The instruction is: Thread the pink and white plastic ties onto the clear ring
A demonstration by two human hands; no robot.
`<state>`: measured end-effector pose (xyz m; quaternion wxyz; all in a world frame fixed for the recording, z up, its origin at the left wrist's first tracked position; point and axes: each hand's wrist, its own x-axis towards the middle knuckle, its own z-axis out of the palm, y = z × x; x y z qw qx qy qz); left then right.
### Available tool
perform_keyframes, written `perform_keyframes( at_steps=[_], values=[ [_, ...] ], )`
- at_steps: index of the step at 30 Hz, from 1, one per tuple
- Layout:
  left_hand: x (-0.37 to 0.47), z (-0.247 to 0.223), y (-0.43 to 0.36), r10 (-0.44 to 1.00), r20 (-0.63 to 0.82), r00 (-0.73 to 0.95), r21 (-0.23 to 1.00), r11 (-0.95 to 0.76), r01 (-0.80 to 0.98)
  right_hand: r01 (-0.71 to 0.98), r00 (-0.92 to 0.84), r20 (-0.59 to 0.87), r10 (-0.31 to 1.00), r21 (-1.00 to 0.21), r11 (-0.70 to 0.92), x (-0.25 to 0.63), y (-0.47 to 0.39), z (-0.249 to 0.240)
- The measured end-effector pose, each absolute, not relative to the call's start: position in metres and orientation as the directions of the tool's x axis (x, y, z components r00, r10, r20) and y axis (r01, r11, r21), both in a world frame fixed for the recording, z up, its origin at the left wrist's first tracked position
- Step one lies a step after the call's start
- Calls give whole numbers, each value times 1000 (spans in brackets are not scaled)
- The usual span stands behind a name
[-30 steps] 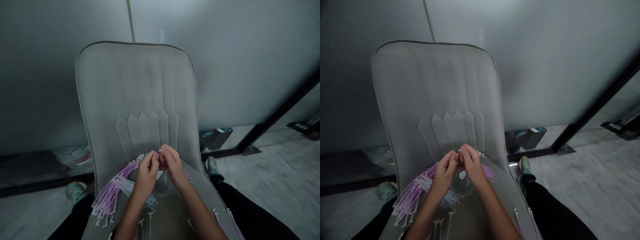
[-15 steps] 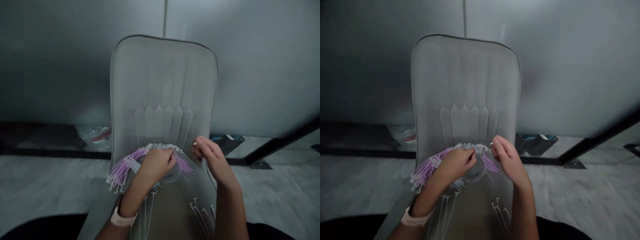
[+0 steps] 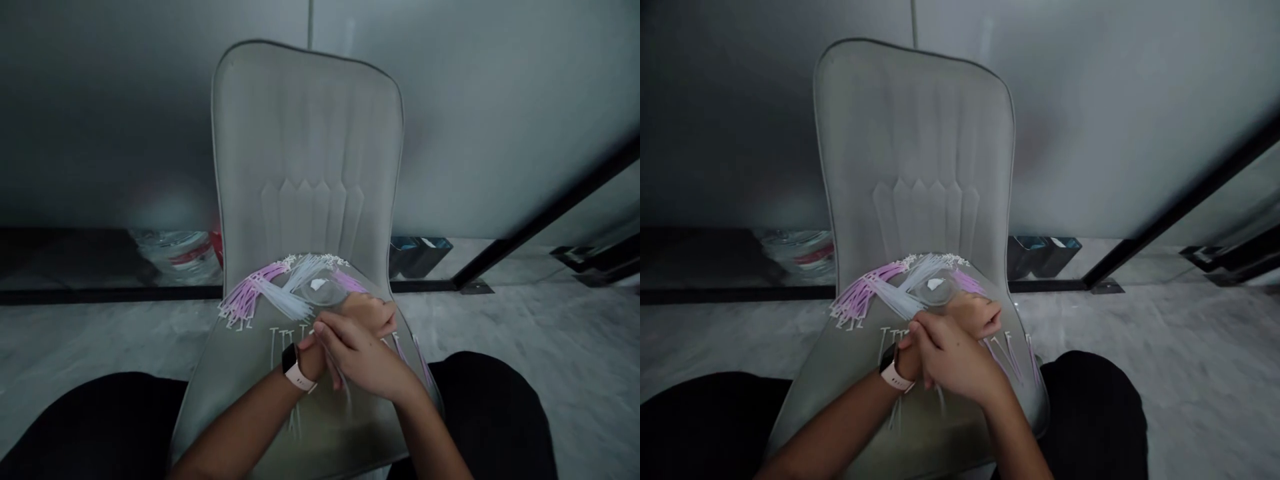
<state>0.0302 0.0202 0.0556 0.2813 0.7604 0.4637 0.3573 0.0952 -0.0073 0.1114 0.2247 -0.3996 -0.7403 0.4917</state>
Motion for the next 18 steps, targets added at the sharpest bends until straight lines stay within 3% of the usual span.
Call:
perform_keyframes(
  at_steps=[3,5,8,12,18],
  values=[
    [42,61,41,818,235,525,620,-542,568,351,-544,-50,837,-920,173,95,-14,104],
    [42,65,53,786,213,580,532,-591,607,309,-471,8,882,-935,174,90,-20,96],
    [33,71,61,786,236,571,434,-611,662,229,-424,6,906,-967,113,76,-28,85],
    [21,73,63,805,273,526,356,-593,722,131,-358,-115,926,-989,-72,55,-32,73],
    [19,69,67,807,306,506,298,-586,754,245,-320,63,945,-958,147,47,-34,73]
  ],
)
